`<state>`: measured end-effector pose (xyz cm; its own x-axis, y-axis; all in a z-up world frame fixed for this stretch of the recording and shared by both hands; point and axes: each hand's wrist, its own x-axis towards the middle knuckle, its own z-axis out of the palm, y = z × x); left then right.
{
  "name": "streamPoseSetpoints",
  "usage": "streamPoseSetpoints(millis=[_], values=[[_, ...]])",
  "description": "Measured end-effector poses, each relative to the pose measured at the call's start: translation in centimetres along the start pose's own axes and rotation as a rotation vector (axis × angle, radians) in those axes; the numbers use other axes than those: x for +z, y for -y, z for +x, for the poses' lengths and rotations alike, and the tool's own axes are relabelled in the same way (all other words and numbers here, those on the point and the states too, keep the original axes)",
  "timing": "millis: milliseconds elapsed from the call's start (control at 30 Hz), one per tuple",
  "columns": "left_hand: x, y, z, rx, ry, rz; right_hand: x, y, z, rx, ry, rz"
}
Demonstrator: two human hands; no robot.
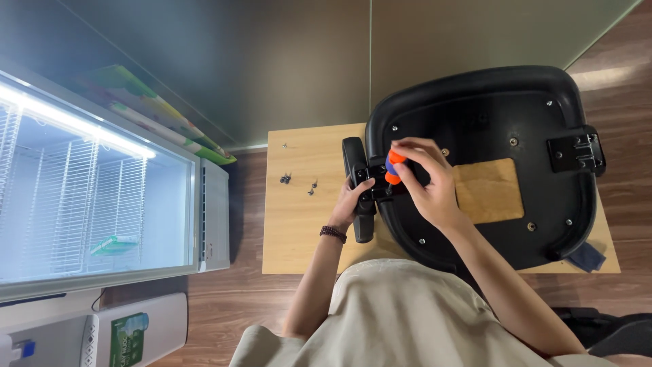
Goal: The person is using a screwdriver to remove screws and disassemble components of an office chair.
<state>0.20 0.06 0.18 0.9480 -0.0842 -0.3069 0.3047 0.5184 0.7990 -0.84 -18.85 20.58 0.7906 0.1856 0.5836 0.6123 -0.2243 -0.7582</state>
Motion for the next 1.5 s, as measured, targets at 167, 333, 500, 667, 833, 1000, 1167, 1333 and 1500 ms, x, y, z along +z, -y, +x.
streamPoseSetpoints(millis=[167,333,500,667,833,1000,1167,1333,1500], values=[[0.5,-0.4,-0.1,0.005,-0.012,0.017,0.2,0.0,0.3,-0.048,0.014,0.019],[0.4,0.2,-0.1,0.026,-0.003,0.005,0.2,-1.7,-0.5,-0.067,-0.020,-0.028],[0.4,0.2,-0.1,0.024,-0.005,-0.005,-0.6,-0.1,0.4,-0.037,0.133,0.071],[0.9,-0.4,-0.6,0.007,-0.020,-0.012,-0.2,-0.6,0.5,-0.102,0.079,0.025],[0.8,-0.6,-0.4,0.016,-0.013,0.006,-0.3,-1.4,0.6,0.095,0.031,0.124],[1.2,-0.5,-0.6,-0.009,-0.037,0.035,-1.3,0.1,1.2,-0.053,0.137,0.036],[1.0,-0.2,-0.7,-0.003,-0.039,0.020,-0.9,-1.2,0.2,0.016,0.108,-0.028],[1.1,-0.5,-0.8,-0.003,-0.022,-0.009,-1.0,-0.4,0.9,0.027,0.203,0.049],[0.8,-0.1,-0.6,-0.013,-0.043,0.009,-1.4,-0.5,0.9,-0.019,0.183,-0.001]])
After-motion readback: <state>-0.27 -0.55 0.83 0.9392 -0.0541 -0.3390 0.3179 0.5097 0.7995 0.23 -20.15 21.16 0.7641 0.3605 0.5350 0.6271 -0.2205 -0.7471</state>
